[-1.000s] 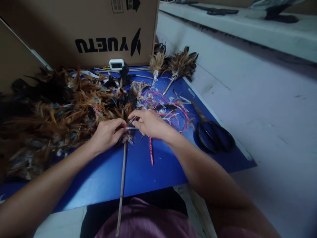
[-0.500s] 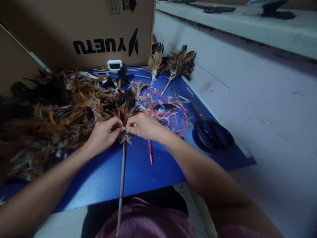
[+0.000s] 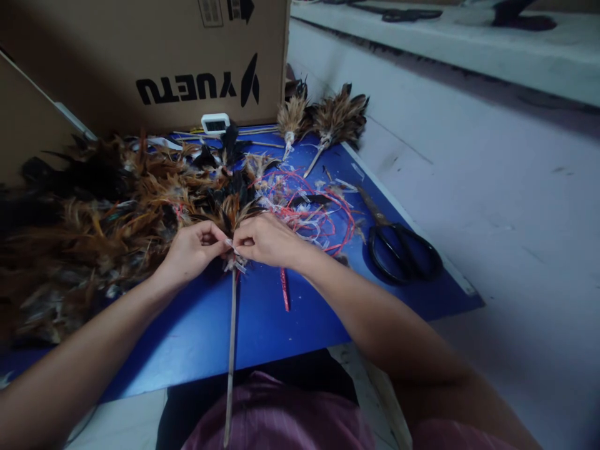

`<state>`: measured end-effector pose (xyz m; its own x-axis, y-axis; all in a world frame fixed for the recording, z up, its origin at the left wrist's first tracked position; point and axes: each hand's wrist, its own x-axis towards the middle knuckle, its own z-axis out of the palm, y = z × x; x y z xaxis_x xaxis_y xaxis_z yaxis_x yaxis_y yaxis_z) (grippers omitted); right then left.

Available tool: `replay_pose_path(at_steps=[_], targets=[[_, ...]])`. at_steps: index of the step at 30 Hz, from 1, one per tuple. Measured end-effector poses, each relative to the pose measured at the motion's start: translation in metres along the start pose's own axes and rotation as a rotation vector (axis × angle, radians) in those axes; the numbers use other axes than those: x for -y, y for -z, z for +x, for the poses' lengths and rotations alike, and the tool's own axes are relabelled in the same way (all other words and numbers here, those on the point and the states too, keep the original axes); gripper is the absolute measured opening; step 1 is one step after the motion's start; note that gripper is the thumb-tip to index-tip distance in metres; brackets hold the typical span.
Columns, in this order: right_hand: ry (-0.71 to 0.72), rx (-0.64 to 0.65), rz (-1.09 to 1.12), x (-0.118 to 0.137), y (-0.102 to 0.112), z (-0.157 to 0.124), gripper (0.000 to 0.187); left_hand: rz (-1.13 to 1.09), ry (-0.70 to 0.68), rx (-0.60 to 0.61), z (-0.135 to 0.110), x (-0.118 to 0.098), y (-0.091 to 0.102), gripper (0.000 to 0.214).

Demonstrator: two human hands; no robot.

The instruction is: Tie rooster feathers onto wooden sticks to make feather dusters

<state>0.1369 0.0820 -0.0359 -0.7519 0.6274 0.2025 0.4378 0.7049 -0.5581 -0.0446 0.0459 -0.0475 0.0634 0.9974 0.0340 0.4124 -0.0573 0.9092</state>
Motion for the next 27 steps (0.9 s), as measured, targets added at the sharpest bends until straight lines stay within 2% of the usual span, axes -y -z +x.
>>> replay_pose_path(at_steps=[8,11,14,17,22,27], targets=[[0.056,0.016,-0.178,0.009,-0.001,-0.002,0.024,-0.066,0.063,-0.033,0.001,-0.004,-0.001,0.010],[0.044,0.008,-0.059,0.005,0.001,-0.003,0.018,-0.018,0.016,-0.046,0.002,-0.002,-0.001,0.010],[-0.077,-0.059,0.112,0.000,0.004,-0.001,0.019,0.048,-0.048,-0.021,0.003,0.001,0.002,0.012],[-0.159,-0.109,0.185,-0.005,0.002,0.001,0.023,0.182,-0.121,0.016,0.002,0.003,0.007,0.011],[-0.137,-0.060,0.275,-0.013,-0.010,0.007,0.021,0.476,-0.402,0.010,-0.001,0.003,0.012,0.011],[-0.174,-0.060,0.389,-0.018,-0.017,0.011,0.020,0.729,-0.892,0.037,0.001,0.008,0.015,0.009]])
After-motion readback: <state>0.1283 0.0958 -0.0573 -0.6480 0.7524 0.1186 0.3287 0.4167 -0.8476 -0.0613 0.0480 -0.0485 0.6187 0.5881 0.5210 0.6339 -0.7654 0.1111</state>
